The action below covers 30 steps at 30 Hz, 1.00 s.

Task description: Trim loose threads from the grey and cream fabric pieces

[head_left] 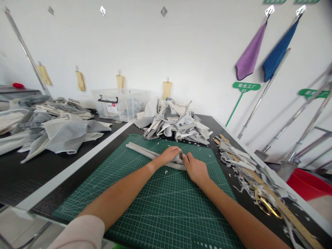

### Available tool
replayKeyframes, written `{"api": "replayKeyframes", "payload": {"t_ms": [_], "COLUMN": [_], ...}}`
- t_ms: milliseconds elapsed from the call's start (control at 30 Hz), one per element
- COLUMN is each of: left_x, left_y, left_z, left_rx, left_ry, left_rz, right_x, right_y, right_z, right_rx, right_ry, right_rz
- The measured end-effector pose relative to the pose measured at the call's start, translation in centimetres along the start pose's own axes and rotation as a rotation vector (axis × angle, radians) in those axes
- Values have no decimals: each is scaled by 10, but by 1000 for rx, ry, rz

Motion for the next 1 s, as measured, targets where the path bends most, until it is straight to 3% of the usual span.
{"api": "replayKeyframes", "payload": {"t_ms": [600,1000], "left_x": [6,8], "left_y": [0,-1], "left_z": [8,-2], "left_rx": [-6,39], "left_ry": [90,44], "left_rz": [42,91], "right_x": [1,0], "right_y": [-1,-2], "right_z": [0,-1], "right_rx": [2,-42], "right_ry": [-14,-93], "right_rz": [23,20]}}
Point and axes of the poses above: each hand's wrist, its own y-axis away from the middle knuckle, its own x-axis out of the palm, z = x × y, the point moved 10 cm from there along -y, towards the middle knuckle, and after that the axes turned 12 degrees about x, right-handed, at the moved point
